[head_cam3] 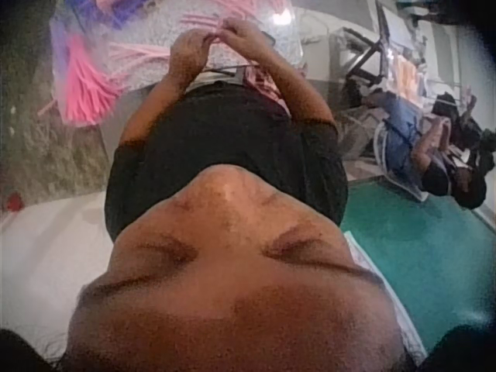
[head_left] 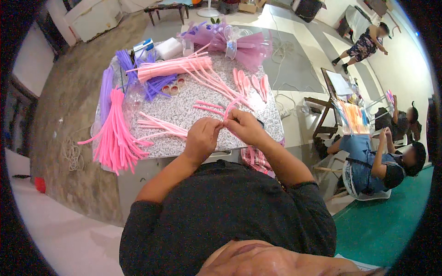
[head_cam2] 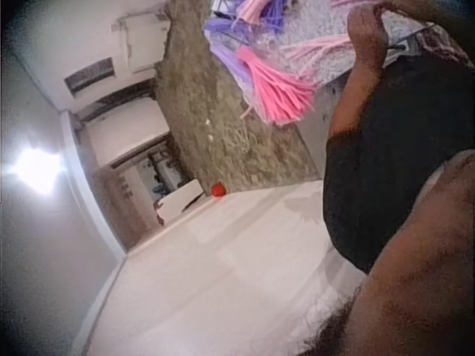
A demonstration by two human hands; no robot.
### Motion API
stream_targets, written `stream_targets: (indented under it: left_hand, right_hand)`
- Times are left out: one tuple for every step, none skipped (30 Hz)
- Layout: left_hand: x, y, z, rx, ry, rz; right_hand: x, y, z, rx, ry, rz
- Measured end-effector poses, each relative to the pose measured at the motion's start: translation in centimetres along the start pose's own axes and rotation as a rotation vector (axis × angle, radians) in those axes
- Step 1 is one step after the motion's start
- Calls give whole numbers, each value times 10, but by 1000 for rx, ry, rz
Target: The person makes a flower out of pink balloons by hand. They wrap balloons around each other and twist them together.
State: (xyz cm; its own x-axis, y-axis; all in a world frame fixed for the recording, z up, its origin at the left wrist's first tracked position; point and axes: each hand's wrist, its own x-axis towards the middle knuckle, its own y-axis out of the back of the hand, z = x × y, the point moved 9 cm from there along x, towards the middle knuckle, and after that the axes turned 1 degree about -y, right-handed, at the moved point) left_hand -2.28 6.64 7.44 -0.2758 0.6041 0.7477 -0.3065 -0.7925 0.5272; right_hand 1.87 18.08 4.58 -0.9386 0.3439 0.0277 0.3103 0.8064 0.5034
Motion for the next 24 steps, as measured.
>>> stream_targets:
  left_hand:
    - [-1,-1,0,-5,0,-6]
    - [-6,-6,-17,-205,225,-24]
    - [-15,-15,-31,-405,450,-42]
    - [-27,-26,-43,-605,675,-59]
    - [-33,-30,-49,-711,771,-34]
    - [-39,-36,-57,-816,866,-9]
    - [-45,-42,-64,-922,960,17]
    - [-50,-47,-70,-1011,1015,54]
    - [-55,-53,-76,-1099,1070,91]
    - [-60,-57,-79,-1188,1123,130]
    - [-62,-58,-81,-1200,1129,136]
    - [-63,-58,-81,-1211,1136,143]
    - [-64,-59,-82,-1223,1142,150]
    - [-65,-60,-82,-1233,1137,146]
    - [-65,-61,-82,-1244,1133,143]
    - [-65,-62,-81,-1254,1129,140]
    - [-64,-61,-80,-1262,1132,161]
    - [-63,-61,-79,-1270,1135,182]
    - [-62,-61,-79,-1278,1138,204]
    - [-62,-61,-80,-1251,1132,195]
    - [-63,-61,-81,-1221,1128,190]
    - [-64,-60,-82,-1191,1124,185]
    - [-63,-58,-80,-1195,1109,200]
    - [-59,-57,-75,-1201,1091,207]
  right_hand:
    - [2,-1,5,3,-18,-13]
    - [4,-2,9,5,-34,-27]
    - [5,-2,11,7,-51,-41]
    - [6,1,11,16,-61,-26]
    - [7,4,6,24,-68,-12]
    - [8,8,3,31,-75,2]
    - [6,16,0,61,-52,73]
    - [3,26,-1,89,-30,146]
    - [0,37,-2,117,-7,218]
    - [1,42,11,198,-41,233]
    - [-1,47,13,196,-39,259]
    - [-4,52,15,195,-36,284]
    - [-6,57,16,193,-34,310]
    - [-9,58,23,184,-46,322]
    - [-10,55,29,152,-46,300]
    - [-11,51,35,120,-46,277]
    - [-12,48,38,88,-44,252]
    - [-13,39,33,-176,-73,118]
    - [-13,22,51,19,-116,87]
    - [-14,10,58,107,-69,113]
    - [-14,1,53,195,-20,135]
    - [-15,-4,52,248,-42,150]
    - [-15,-9,38,301,-62,159]
    - [-16,-10,31,356,-83,175]
